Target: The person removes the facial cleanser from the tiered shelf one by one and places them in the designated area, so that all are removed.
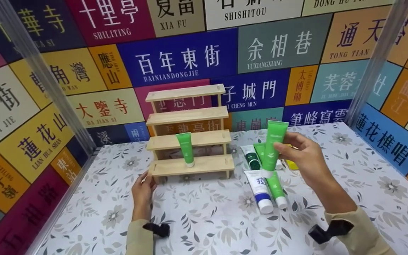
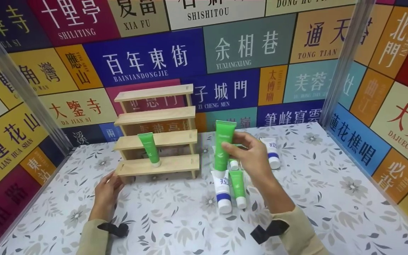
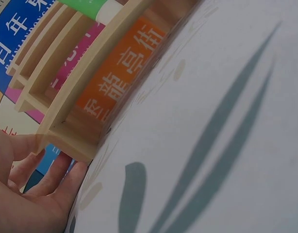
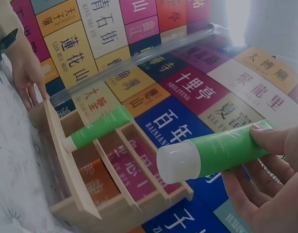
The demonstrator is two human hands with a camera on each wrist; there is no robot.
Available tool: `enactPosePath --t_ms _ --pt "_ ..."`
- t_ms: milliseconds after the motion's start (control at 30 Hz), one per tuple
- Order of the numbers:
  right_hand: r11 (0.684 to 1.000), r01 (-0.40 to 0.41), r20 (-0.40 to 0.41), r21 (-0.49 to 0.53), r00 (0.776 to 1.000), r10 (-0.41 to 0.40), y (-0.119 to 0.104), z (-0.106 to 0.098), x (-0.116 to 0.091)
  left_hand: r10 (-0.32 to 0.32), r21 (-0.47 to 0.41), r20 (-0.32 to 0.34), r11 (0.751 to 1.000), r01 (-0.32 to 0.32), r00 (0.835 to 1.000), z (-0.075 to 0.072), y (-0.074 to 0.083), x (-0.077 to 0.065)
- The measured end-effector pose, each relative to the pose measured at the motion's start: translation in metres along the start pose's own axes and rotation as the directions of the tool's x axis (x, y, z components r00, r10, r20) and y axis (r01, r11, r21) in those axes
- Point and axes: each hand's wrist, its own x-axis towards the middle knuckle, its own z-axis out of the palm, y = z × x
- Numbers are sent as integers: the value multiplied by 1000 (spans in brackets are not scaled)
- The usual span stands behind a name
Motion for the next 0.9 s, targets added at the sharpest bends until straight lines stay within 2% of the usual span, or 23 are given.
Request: enactPosePath --t_ms 167,267,433,700,800,900 --pt "993 -85 -29 -78 996 83 15 -23 5 -2 -16 3 1000 2 1000 1 1 -1" --pt "992 -108 -23 -58 994 107 27 -37 10 -15 -19 15 1000 16 1000 1 1 -2" --pt "991 -132 23 -34 991 133 44 -53 17 3 -12 10 1000 -3 1000 -1 0 -1" --pt "969 -176 46 -174 981 187 63 -69 25 2 12 5 1000 -2 1000 -3 -1 1" --pt "958 -211 85 -193 969 231 74 -75 28 3 -6 10 1000 -3 1000 -2 -1 1" --pt "943 -262 127 -207 948 292 86 -79 28 -4 -18 11 1000 4 1000 -1 -1 1"
